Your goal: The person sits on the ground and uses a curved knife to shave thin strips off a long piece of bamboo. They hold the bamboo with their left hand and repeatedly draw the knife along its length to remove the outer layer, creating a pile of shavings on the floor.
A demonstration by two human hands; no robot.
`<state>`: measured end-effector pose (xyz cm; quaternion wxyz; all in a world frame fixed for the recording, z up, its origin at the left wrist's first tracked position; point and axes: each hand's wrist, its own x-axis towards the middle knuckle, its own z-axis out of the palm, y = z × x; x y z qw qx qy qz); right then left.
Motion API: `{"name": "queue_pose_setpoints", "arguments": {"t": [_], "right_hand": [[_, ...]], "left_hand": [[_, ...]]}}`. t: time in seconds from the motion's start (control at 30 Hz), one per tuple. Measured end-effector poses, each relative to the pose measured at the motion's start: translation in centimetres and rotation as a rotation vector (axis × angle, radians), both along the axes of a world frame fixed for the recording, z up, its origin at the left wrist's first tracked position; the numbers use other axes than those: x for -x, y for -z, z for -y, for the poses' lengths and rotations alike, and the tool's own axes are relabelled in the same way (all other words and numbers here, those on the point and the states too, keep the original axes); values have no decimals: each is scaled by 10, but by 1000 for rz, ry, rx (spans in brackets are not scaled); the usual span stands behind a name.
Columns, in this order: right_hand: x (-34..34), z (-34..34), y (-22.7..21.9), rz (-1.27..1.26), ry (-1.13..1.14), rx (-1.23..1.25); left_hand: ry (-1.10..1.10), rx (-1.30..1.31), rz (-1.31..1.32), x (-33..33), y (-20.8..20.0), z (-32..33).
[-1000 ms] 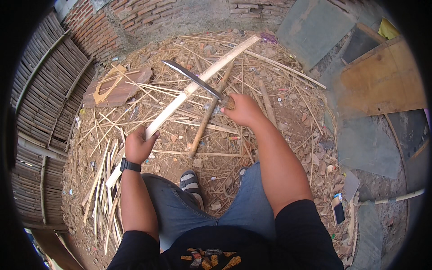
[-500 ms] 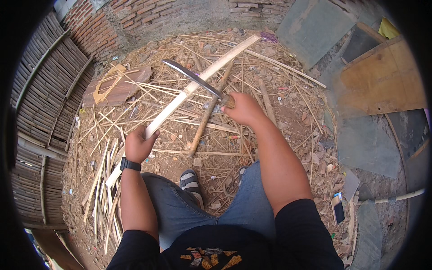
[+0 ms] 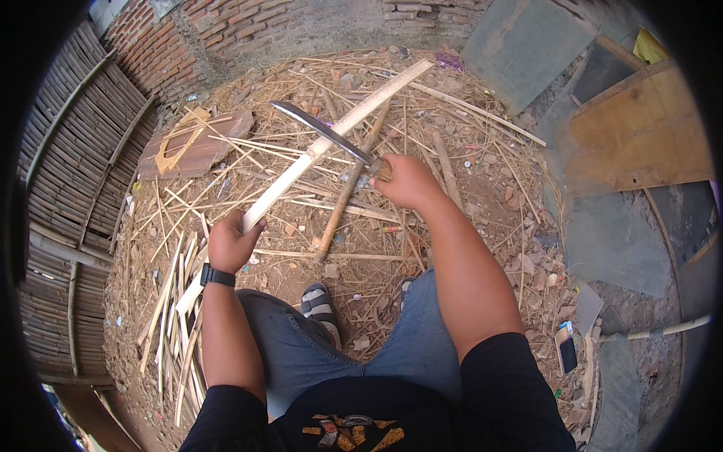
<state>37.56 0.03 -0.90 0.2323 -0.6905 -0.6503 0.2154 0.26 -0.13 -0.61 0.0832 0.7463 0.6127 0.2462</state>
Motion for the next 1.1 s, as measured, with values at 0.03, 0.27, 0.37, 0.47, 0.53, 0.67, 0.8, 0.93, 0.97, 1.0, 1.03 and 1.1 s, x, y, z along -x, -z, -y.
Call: {"name": "queue_pose_setpoints", "arguments": {"t": [0.03,0.27,0.37,0.47,0.53,0.67,0.8,0.93,0.97,1.0,1.03,1.1], "right_hand": [[1,0,0,-3,1,-1],[1,-2,10,31,19,-52],[-1,-3,12,25,18,-67],[0,-2,9,16,13,-55],[1,-2,7,13,6,-46],[2,-2,6,14,1,-18],[2,-2,9,21,6,-45],[2,-1,6,22,1,-32],[2,-1,7,22,0,-28],[2,-2,7,21,-2,-25],[2,-2,7,20,-3,-21],[2,-2,6,16,6,-7]], "left_hand": [[0,-6,-1,0,0,0],[0,0,-14,2,2,-2],[-3,11,-21,1,1,-1],[-9,25,-31,0,-1,-1],[-11,26,-47,1,-1,-1],[-13,52,-58,1,-2,-1],[-14,52,-66,3,1,-2],[-16,60,-64,3,1,-2],[-17,62,-65,3,1,-2],[-19,64,-66,3,2,-3],[-20,67,-67,3,3,-3],[-14,35,-48,2,4,-2]]}}
